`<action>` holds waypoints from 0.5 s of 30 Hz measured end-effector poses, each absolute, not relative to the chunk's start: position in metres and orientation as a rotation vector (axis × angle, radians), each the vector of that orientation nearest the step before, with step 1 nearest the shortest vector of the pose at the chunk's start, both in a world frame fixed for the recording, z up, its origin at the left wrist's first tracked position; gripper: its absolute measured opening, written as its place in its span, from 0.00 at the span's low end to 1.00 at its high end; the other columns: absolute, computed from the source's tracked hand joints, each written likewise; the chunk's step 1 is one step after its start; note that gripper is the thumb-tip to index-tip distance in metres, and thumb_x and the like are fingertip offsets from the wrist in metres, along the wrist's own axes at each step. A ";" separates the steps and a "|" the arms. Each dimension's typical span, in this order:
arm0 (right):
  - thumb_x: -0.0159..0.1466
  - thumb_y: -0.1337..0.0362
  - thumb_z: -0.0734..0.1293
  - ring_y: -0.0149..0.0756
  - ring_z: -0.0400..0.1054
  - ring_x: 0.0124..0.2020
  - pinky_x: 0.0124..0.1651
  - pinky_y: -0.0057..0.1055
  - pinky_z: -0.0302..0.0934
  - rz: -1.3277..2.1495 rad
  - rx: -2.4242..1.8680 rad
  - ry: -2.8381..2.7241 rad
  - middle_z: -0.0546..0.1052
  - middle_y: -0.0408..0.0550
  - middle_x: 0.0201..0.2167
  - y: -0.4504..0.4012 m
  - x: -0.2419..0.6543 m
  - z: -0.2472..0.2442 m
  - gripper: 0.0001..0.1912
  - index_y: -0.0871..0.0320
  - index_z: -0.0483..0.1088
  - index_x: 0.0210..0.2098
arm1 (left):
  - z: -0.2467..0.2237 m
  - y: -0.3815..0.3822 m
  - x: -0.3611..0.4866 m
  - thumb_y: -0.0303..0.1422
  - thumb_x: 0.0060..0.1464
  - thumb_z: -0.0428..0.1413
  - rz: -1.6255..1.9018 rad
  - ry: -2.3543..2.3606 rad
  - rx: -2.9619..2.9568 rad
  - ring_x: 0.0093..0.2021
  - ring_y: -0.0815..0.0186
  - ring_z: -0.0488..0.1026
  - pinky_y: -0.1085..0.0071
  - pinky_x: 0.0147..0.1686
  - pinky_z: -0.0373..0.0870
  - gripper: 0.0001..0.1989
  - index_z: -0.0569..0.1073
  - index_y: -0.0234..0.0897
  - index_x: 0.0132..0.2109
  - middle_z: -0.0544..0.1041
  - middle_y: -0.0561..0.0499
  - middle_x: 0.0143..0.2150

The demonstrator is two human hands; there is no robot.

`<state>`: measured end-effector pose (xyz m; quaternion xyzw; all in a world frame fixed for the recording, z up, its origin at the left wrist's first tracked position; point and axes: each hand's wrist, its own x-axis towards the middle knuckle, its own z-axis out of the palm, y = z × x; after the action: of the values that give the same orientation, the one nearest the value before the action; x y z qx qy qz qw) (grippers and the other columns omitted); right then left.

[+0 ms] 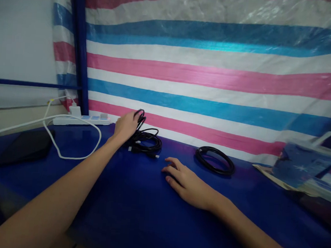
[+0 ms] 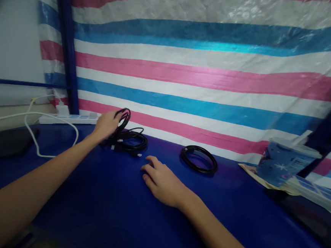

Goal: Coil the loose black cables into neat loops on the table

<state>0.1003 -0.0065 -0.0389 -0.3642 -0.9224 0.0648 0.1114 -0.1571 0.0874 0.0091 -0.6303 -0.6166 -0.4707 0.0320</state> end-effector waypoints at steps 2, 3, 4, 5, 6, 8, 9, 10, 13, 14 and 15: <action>0.69 0.58 0.51 0.41 0.60 0.56 0.58 0.43 0.56 0.197 -1.077 -2.707 0.57 0.54 0.60 -0.007 0.100 -0.038 0.19 0.56 0.64 0.52 | 0.012 0.091 -0.163 0.39 0.61 0.40 -1.639 -1.889 -1.812 0.35 0.61 0.73 0.67 0.35 0.65 0.16 0.70 0.37 0.40 0.76 0.42 0.37; 0.69 0.58 0.51 0.41 0.60 0.55 0.58 0.43 0.56 0.198 -1.079 -2.707 0.57 0.54 0.60 -0.007 0.100 -0.037 0.19 0.56 0.64 0.52 | 0.013 0.093 -0.165 0.39 0.61 0.38 -1.748 -1.864 -1.759 0.33 0.64 0.73 0.69 0.34 0.66 0.17 0.69 0.37 0.40 0.76 0.43 0.37; 0.69 0.58 0.51 0.41 0.61 0.55 0.58 0.43 0.56 0.199 -1.077 -2.710 0.58 0.54 0.60 -0.008 0.100 -0.037 0.19 0.56 0.65 0.52 | 0.014 0.094 -0.167 0.39 0.62 0.38 -1.885 -1.810 -1.710 0.31 0.67 0.73 0.71 0.32 0.66 0.17 0.68 0.37 0.40 0.76 0.44 0.37; 0.69 0.58 0.51 0.41 0.61 0.55 0.58 0.44 0.56 0.197 -1.077 -2.713 0.58 0.55 0.59 -0.008 0.100 -0.036 0.19 0.56 0.65 0.52 | 0.017 0.095 -0.168 0.40 0.62 0.38 -2.044 -1.724 -1.658 0.29 0.69 0.72 0.72 0.31 0.66 0.17 0.68 0.36 0.40 0.75 0.45 0.36; 0.69 0.58 0.51 0.41 0.61 0.55 0.58 0.44 0.56 0.192 -1.077 -2.718 0.58 0.55 0.59 -0.008 0.100 -0.036 0.19 0.57 0.65 0.52 | 0.019 0.095 -0.169 0.42 0.61 0.39 -2.214 -1.609 -1.596 0.28 0.70 0.72 0.73 0.30 0.67 0.17 0.68 0.36 0.39 0.75 0.46 0.34; 0.69 0.58 0.51 0.42 0.61 0.55 0.58 0.44 0.56 0.187 -1.079 -2.727 0.58 0.55 0.59 -0.008 0.100 -0.035 0.20 0.57 0.64 0.53 | 0.026 0.094 -0.171 0.44 0.61 0.42 -2.494 -1.331 -1.441 0.26 0.71 0.71 0.74 0.29 0.66 0.18 0.69 0.36 0.39 0.74 0.48 0.32; 0.69 0.58 0.50 0.42 0.61 0.55 0.58 0.44 0.57 0.183 -1.080 -2.730 0.58 0.56 0.59 -0.008 0.100 -0.035 0.20 0.57 0.64 0.53 | 0.029 0.092 -0.172 0.46 0.60 0.42 -2.561 -1.211 -1.366 0.27 0.71 0.70 0.74 0.28 0.66 0.19 0.69 0.36 0.39 0.73 0.49 0.32; 0.69 0.58 0.50 0.42 0.61 0.55 0.58 0.44 0.57 0.178 -1.081 -2.732 0.59 0.56 0.59 -0.008 0.100 -0.035 0.20 0.57 0.64 0.53 | 0.032 0.090 -0.173 0.47 0.60 0.42 -2.568 -1.133 -1.314 0.27 0.71 0.70 0.74 0.28 0.65 0.20 0.69 0.36 0.41 0.73 0.49 0.32; 0.69 0.57 0.50 0.43 0.61 0.55 0.57 0.45 0.57 0.158 -1.072 -2.742 0.60 0.56 0.58 -0.009 0.099 -0.035 0.21 0.58 0.64 0.53 | 0.036 0.085 -0.176 0.50 0.60 0.42 -2.444 -1.057 -1.355 0.30 0.68 0.70 0.72 0.29 0.65 0.22 0.71 0.38 0.44 0.72 0.49 0.33; 0.69 0.57 0.50 0.43 0.62 0.55 0.57 0.45 0.57 0.152 -1.069 -2.744 0.60 0.56 0.58 -0.009 0.099 -0.035 0.21 0.58 0.65 0.53 | 0.036 0.083 -0.176 0.50 0.59 0.43 -2.387 -1.072 -1.426 0.31 0.68 0.70 0.72 0.30 0.65 0.22 0.71 0.38 0.45 0.73 0.49 0.33; 0.69 0.57 0.50 0.43 0.62 0.55 0.57 0.45 0.57 0.152 -1.067 -2.744 0.60 0.56 0.58 -0.009 0.099 -0.035 0.20 0.58 0.65 0.53 | 0.035 0.082 -0.175 0.50 0.59 0.44 -2.346 -1.100 -1.506 0.31 0.68 0.70 0.72 0.31 0.66 0.22 0.72 0.39 0.46 0.73 0.49 0.34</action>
<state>0.0991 -0.0092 -0.0350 -0.3601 -0.9265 0.0512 0.0964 -0.1753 0.0819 0.0348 -0.5011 -0.3661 -0.7808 0.0721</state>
